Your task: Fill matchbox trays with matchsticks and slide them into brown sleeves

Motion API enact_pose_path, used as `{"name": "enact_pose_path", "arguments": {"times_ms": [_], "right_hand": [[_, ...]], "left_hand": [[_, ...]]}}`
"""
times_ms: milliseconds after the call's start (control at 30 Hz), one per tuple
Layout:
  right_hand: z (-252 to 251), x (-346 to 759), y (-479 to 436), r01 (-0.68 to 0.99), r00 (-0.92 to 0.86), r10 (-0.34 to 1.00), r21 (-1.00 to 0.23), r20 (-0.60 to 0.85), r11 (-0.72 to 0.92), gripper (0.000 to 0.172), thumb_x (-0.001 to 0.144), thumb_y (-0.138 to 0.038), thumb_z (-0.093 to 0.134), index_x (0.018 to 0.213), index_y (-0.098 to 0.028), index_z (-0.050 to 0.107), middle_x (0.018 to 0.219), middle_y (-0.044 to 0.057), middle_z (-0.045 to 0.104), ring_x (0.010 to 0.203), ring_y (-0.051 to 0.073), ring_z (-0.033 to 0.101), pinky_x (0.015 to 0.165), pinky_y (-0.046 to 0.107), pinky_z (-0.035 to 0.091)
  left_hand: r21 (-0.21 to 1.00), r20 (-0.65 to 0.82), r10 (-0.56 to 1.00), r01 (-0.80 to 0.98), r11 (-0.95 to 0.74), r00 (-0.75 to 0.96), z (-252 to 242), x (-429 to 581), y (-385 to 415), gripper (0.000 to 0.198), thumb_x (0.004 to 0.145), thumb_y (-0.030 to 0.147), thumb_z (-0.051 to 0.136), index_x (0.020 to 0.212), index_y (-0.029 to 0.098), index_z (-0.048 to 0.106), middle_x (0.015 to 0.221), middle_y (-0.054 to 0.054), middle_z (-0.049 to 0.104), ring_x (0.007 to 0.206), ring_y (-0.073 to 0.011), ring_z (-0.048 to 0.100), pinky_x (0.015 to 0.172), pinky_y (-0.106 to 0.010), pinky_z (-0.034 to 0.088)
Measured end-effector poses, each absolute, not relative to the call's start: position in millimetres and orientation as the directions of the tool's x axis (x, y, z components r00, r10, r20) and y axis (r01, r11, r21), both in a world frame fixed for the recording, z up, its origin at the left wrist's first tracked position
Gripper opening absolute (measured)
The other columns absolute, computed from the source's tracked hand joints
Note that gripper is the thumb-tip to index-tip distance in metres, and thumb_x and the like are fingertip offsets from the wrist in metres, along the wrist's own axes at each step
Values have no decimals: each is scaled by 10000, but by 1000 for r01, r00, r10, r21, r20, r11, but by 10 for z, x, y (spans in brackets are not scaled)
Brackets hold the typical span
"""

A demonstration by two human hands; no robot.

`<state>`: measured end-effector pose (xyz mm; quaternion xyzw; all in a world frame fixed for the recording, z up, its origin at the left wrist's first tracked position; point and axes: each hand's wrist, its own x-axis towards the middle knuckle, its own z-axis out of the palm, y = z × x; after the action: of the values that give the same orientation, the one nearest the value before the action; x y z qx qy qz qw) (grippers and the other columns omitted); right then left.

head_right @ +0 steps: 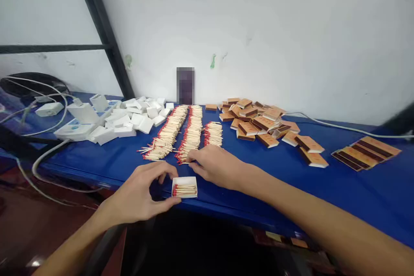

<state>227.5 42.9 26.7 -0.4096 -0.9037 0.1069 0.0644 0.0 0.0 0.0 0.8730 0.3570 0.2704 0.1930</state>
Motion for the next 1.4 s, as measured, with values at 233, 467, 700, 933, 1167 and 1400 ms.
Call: {"name": "enact_pose_path", "arguments": {"times_ms": [233, 467, 700, 933, 1167, 1400], "right_hand": [[241, 2265, 406, 674, -699, 713, -283, 54, 682, 247, 965, -179, 482, 1026, -169, 721, 821, 62, 728, 723, 178, 639, 652, 268, 395], [240, 2274, 418, 702, -633, 774, -404, 24, 587, 152, 933, -259, 540, 918, -180, 670, 656, -12, 606, 561, 115, 488, 537, 236, 320], [309, 2328, 390, 725, -635, 767, -418, -97, 548, 79, 904, -219, 526, 868, -179, 584, 673, -22, 562, 581, 115, 459, 522, 234, 320], [552, 2263, 252, 694, -624, 768, -554, -143, 461, 126, 921, -245, 510, 814, -194, 554, 550, -81, 414, 517, 99, 340, 485, 231, 278], [575, 2187, 145, 695, -634, 764, -521, -120, 495, 177, 916, -328, 560, 843, -201, 659, 569, -67, 453, 521, 99, 386, 496, 243, 267], [534, 2155, 435, 749, -596, 797, -288, 99, 596, 142, 927, -201, 534, 845, -171, 647, 677, -1, 624, 610, 128, 515, 578, 255, 306]], "left_hand": [[531, 335, 723, 513, -675, 604, 8, 7, 19, 308, 761, 274, 762, 972, 239, 540, 854, 50, 590, 772, -129, 534, 711, -242, 398], [528, 325, 724, 518, -673, 608, 6, 4, 14, 296, 766, 276, 755, 971, 243, 544, 862, 47, 595, 774, -133, 533, 704, -248, 395], [527, 318, 730, 527, -667, 605, 27, 5, -6, 308, 763, 286, 757, 951, 237, 517, 865, 51, 592, 789, -136, 536, 721, -252, 394], [523, 310, 735, 537, -662, 603, 22, 28, 11, 317, 762, 304, 758, 944, 227, 511, 871, 42, 588, 781, -137, 534, 710, -253, 390], [527, 309, 750, 552, -646, 585, 12, 31, 13, 320, 763, 336, 756, 926, 219, 506, 845, 37, 565, 752, -136, 533, 688, -252, 390], [508, 344, 713, 518, -689, 611, 18, 27, 12, 277, 778, 311, 743, 884, 215, 506, 841, 30, 576, 796, -147, 541, 701, -254, 398]]}}
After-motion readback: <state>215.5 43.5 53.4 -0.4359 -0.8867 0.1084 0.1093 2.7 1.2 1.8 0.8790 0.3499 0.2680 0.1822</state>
